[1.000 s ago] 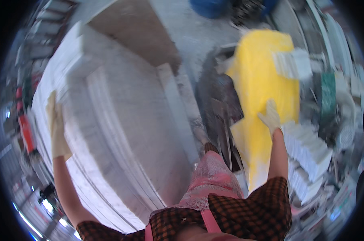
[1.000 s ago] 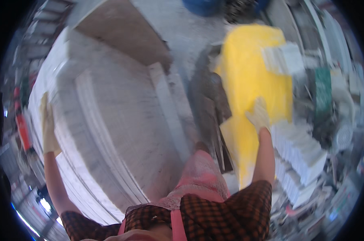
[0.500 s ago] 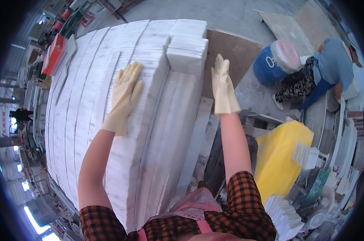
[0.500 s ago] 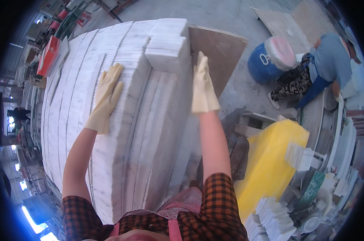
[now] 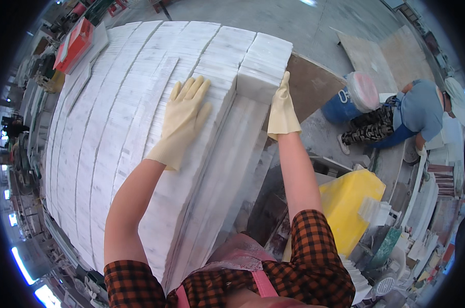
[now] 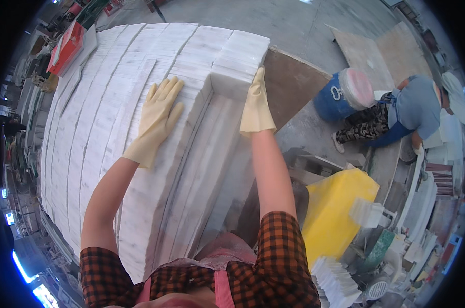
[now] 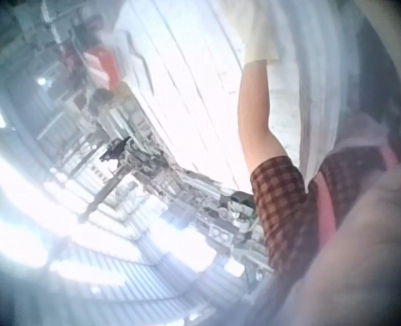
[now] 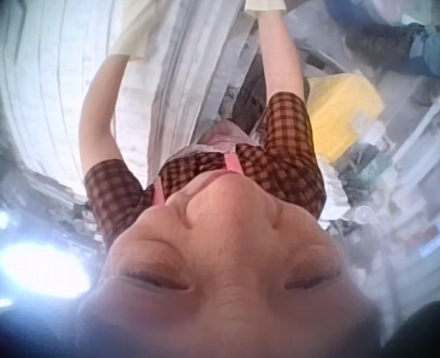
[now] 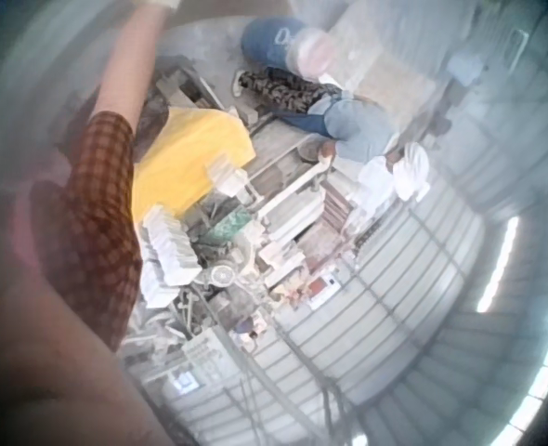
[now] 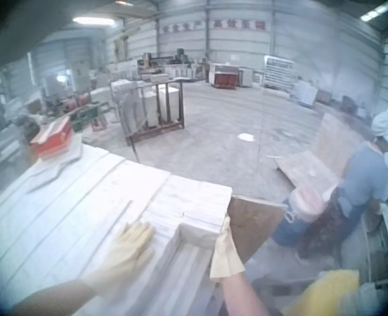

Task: The person repeatedly picks up white rectangular tiles from a yellow tray, wipes them with gloved hands, and stacks them on a nearby rack. The worker handles tiles one at a time, occasionally adjusting their position before placing them in the stack.

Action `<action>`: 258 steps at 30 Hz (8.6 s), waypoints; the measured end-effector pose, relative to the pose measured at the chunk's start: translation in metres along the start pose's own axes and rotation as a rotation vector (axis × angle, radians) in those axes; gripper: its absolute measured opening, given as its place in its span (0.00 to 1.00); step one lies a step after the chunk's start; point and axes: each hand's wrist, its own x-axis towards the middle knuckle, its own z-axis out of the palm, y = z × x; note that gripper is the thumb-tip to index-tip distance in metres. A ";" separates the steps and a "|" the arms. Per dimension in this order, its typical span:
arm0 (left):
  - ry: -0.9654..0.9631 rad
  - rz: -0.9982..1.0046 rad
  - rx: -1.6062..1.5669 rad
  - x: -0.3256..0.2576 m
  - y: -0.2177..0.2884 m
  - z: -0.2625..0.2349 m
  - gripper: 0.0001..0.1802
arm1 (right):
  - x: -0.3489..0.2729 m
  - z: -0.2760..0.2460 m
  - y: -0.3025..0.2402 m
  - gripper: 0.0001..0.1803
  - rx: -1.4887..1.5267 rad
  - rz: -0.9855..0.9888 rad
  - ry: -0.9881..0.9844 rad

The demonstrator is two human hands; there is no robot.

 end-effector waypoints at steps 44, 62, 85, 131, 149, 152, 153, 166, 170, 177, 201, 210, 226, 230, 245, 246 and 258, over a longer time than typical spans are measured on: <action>-0.433 -0.144 0.013 0.023 0.018 -0.025 0.33 | 0.089 0.029 -0.139 0.35 -0.981 -0.868 -0.424; -0.536 -0.155 -0.007 -0.014 -0.002 -0.030 0.35 | 0.103 0.025 -0.126 0.26 -0.607 -0.556 -0.570; -0.461 -0.138 0.011 0.018 0.016 -0.022 0.33 | 0.086 0.033 -0.108 0.23 -0.580 -0.794 -0.338; -0.464 -0.180 -0.080 0.022 0.013 -0.026 0.31 | 0.006 0.061 -0.116 0.32 -0.897 -0.826 -0.370; -0.489 -0.191 -0.100 0.023 0.003 -0.025 0.31 | 0.011 0.064 -0.118 0.33 -0.910 -0.785 -0.399; -0.478 -0.193 -0.098 0.023 0.003 -0.025 0.31 | 0.011 0.066 -0.117 0.35 -0.900 -0.790 -0.373; -0.474 -0.193 -0.099 0.023 0.003 -0.025 0.31 | 0.011 0.066 -0.117 0.35 -0.895 -0.794 -0.365; -0.452 -0.172 -0.067 0.025 0.002 -0.023 0.30 | 0.014 0.070 -0.115 0.31 -0.858 -0.812 -0.331; -0.475 -0.189 -0.090 0.023 -0.003 -0.021 0.31 | 0.016 0.070 -0.116 0.30 -0.888 -0.769 -0.386; -0.531 -0.211 -0.081 0.020 -0.010 -0.022 0.32 | 0.023 0.069 -0.121 0.28 -0.866 -0.720 -0.480; -0.002 -0.039 -0.060 0.022 -0.002 -0.015 0.28 | 0.014 0.067 -0.136 0.28 -0.967 -1.012 -0.393; 0.227 -0.597 0.237 -0.151 -0.016 -0.089 0.35 | -0.140 -0.103 -0.085 0.24 -0.865 -0.588 -0.094; 0.065 -0.451 0.263 -0.343 0.001 -0.115 0.23 | -0.501 -0.232 -0.003 0.26 -1.137 0.126 0.340; 0.068 -0.265 0.279 -0.350 -0.010 -0.116 0.21 | -0.599 -0.234 -0.002 0.25 -1.194 0.206 0.445; -0.081 -0.629 0.094 -0.345 0.024 -0.126 0.29 | -0.824 -0.282 0.065 0.35 -1.364 0.901 0.330; -0.091 -0.645 0.109 -0.343 0.033 -0.126 0.30 | -0.828 -0.293 0.076 0.32 -1.343 0.907 0.257; -0.101 -0.881 0.018 -0.334 0.085 -0.115 0.32 | -0.801 -0.293 0.109 0.39 -1.326 0.936 0.301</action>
